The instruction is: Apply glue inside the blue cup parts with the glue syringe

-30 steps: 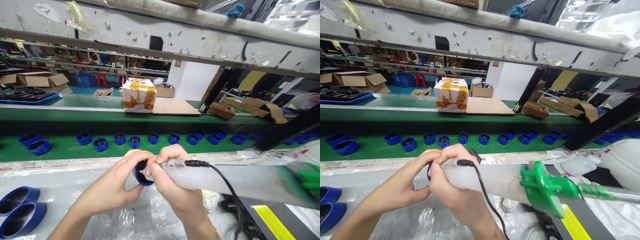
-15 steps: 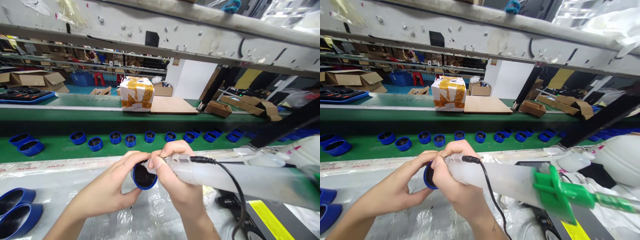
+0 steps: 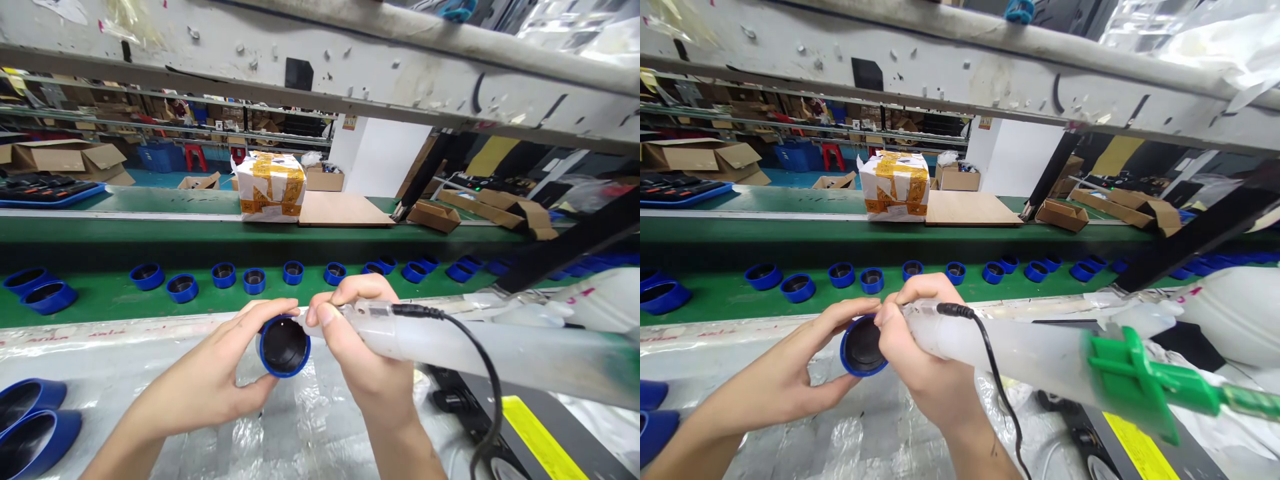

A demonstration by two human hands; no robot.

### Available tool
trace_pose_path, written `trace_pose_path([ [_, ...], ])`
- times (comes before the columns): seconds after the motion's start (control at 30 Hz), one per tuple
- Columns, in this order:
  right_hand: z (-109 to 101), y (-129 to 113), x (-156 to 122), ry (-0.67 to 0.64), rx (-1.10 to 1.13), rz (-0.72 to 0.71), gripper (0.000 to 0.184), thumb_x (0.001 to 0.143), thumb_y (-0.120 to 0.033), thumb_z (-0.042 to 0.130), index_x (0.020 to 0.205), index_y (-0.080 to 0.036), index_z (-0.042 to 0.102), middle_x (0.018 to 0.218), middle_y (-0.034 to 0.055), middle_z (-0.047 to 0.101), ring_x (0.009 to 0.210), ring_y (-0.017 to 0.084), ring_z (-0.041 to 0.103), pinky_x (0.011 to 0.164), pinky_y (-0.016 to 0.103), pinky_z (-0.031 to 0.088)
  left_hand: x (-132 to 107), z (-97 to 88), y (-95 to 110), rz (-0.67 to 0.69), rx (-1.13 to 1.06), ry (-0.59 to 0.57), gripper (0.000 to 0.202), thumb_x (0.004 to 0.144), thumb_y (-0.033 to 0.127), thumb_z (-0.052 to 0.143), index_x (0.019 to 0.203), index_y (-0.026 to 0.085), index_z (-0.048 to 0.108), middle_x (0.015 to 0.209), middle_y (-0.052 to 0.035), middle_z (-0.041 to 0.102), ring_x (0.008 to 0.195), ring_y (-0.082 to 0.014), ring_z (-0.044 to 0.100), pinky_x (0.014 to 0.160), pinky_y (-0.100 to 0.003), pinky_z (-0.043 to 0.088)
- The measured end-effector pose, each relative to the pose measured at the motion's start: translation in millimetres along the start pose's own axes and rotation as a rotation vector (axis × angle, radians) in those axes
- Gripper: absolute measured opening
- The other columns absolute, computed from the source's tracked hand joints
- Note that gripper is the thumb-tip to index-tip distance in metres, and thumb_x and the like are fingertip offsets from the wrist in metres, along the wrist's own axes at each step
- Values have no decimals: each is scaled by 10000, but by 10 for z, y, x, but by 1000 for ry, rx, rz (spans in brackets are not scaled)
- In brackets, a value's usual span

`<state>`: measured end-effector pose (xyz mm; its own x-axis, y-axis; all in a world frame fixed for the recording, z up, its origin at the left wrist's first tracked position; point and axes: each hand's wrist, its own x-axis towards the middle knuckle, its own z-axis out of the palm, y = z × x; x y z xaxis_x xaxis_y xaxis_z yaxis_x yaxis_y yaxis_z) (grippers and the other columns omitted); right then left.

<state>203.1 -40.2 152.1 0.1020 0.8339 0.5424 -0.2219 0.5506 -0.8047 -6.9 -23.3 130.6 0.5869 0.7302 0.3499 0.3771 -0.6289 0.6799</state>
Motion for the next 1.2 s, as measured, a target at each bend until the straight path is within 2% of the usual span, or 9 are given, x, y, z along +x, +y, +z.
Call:
trace_pose_path([
  [0.2, 29, -5, 25, 33, 11, -23, 273, 933, -40, 713, 948, -309, 673, 804, -106, 779, 741, 95, 767, 716, 210, 635, 6, -2, 14, -4, 21, 26, 778, 898, 139, 704, 1566, 451, 457, 1559, -4, 677, 1390, -273, 703, 1185, -468, 594],
  [0.4, 14, -7, -11, -9, -76, -52, 283, 964, -54, 724, 991, -331, 672, 867, -103, 787, 832, 101, 792, 817, 221, 633, 0, 4, 6, -20, 41, 49, 763, 903, 152, 708, 1561, 445, 456, 1559, -17, 669, 1398, -276, 700, 1178, -456, 597],
  [0.53, 18, 4, -19, -22, -95, -93, 287, 971, -44, 716, 997, -326, 669, 875, -92, 777, 828, 110, 805, 777, 221, 630, -20, -9, 2, -35, 16, 50, 759, 907, 168, 707, 1569, 445, 461, 1585, -16, 651, 1430, -283, 680, 1193, -454, 586],
  [0.73, 53, -18, -44, -3, -42, -11, 255, 987, -68, 713, 985, -315, 649, 871, -77, 782, 832, 141, 798, 786, 281, 639, 8, -10, 39, -69, 31, 2, 722, 902, 171, 700, 1562, 372, 485, 1571, -69, 665, 1404, -314, 694, 1191, -499, 585],
  [0.9, 90, -56, -70, -20, -103, 91, 203, 977, -112, 716, 933, -300, 654, 856, -52, 763, 796, 159, 752, 785, 326, 612, 43, 1, 64, -60, -9, -16, 718, 901, 169, 696, 1560, 354, 480, 1620, -83, 637, 1438, -331, 667, 1205, -538, 570],
  [1.03, 109, -4, -90, -63, -86, 48, 215, 958, -99, 733, 954, -299, 652, 851, -52, 777, 739, 153, 745, 712, 301, 595, 55, 3, 79, -67, -25, -23, 704, 903, 165, 689, 1551, 346, 484, 1627, -80, 634, 1474, -334, 638, 1212, -551, 562],
  [1.13, 102, 37, -89, -97, -83, -12, 263, 935, -63, 751, 986, -310, 677, 853, -60, 783, 764, 140, 742, 722, 276, 585, 58, -2, 94, -82, -20, -19, 708, 896, 151, 682, 1550, 342, 489, 1636, -77, 627, 1486, -335, 628, 1216, -546, 558],
  [1.2, 90, 39, -81, -82, -75, 10, 242, 950, -78, 745, 980, -308, 673, 865, -57, 778, 788, 142, 746, 748, 284, 592, 58, -3, 101, -78, -22, -17, 719, 895, 147, 681, 1557, 347, 484, 1629, -71, 634, 1473, -331, 638, 1211, -537, 563],
])
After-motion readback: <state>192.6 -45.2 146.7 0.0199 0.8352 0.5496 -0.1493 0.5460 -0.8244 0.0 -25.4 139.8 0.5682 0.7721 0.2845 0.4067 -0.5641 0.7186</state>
